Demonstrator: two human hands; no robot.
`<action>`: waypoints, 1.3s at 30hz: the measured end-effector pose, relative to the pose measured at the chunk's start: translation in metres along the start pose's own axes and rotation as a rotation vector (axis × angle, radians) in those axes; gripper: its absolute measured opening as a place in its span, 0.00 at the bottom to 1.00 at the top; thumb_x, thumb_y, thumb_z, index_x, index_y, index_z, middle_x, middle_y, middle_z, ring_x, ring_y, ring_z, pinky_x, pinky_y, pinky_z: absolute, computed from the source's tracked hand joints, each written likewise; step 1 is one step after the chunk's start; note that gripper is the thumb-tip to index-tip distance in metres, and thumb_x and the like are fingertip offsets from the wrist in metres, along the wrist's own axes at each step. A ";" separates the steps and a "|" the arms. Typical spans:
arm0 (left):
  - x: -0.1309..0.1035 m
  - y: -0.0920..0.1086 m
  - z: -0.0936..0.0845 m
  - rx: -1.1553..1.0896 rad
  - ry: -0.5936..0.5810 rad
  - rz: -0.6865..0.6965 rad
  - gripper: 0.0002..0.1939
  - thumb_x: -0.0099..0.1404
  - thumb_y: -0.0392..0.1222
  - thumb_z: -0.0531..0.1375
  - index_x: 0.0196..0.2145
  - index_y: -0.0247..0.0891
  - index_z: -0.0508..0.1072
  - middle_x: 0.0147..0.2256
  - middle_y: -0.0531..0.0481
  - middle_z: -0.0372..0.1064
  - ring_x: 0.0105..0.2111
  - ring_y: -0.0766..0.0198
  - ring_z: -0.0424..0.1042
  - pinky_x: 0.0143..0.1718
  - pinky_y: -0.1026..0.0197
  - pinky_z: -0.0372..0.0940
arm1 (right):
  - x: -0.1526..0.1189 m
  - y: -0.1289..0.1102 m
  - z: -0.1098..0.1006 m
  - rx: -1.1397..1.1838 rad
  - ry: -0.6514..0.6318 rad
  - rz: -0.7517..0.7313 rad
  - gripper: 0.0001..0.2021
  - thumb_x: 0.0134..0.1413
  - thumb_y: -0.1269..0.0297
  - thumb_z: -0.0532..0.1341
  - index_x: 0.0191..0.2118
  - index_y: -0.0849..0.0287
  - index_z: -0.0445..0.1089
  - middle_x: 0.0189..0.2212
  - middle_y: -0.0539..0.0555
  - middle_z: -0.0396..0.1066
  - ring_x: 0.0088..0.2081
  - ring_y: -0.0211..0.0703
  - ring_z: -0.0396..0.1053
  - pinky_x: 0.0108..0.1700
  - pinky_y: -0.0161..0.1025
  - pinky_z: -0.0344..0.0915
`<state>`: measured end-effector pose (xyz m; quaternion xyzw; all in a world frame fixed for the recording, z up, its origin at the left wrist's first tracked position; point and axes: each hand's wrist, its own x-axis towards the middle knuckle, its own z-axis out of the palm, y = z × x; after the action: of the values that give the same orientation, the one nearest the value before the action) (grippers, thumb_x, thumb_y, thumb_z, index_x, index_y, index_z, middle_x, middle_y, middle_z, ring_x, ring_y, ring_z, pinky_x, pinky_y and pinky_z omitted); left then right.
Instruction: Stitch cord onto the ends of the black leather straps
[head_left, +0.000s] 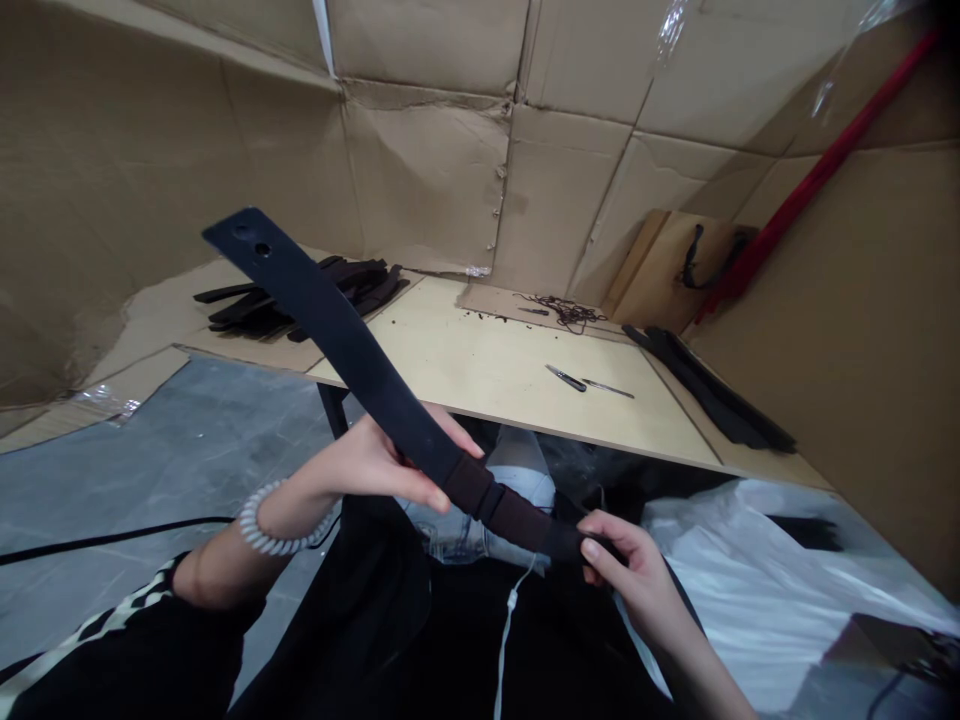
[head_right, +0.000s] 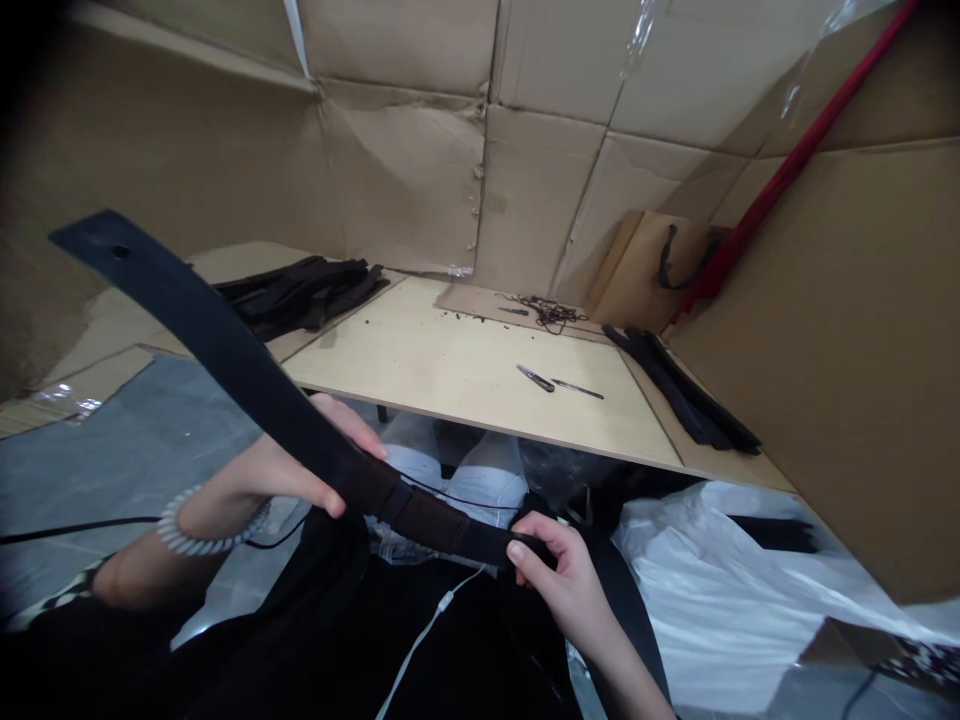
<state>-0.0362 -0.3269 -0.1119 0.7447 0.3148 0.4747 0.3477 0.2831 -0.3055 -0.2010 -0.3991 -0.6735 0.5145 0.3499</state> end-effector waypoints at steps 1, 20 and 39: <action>0.001 0.000 0.005 0.000 -0.024 -0.020 0.18 0.50 0.42 0.73 0.40 0.38 0.81 0.30 0.45 0.78 0.26 0.59 0.76 0.26 0.60 0.71 | 0.000 0.000 0.000 -0.001 0.006 0.003 0.20 0.53 0.47 0.64 0.29 0.62 0.68 0.19 0.47 0.61 0.21 0.34 0.59 0.25 0.30 0.58; 0.013 0.008 0.040 0.014 0.207 -0.015 0.11 0.56 0.37 0.69 0.38 0.34 0.77 0.41 0.44 0.75 0.38 0.63 0.76 0.36 0.66 0.72 | -0.004 -0.027 0.014 -0.289 0.190 -0.091 0.16 0.60 0.51 0.58 0.32 0.59 0.71 0.21 0.49 0.67 0.25 0.38 0.65 0.28 0.33 0.61; 0.021 0.001 0.070 -0.060 0.692 -0.156 0.24 0.45 0.38 0.74 0.34 0.39 0.64 0.25 0.58 0.67 0.24 0.68 0.72 0.24 0.67 0.69 | -0.003 -0.032 0.019 -0.636 0.415 -0.371 0.12 0.62 0.56 0.58 0.33 0.57 0.71 0.23 0.48 0.73 0.24 0.39 0.71 0.29 0.34 0.63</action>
<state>0.0358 -0.3264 -0.1222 0.5031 0.4560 0.6798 0.2774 0.2618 -0.3210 -0.1747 -0.4543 -0.7744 0.1183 0.4242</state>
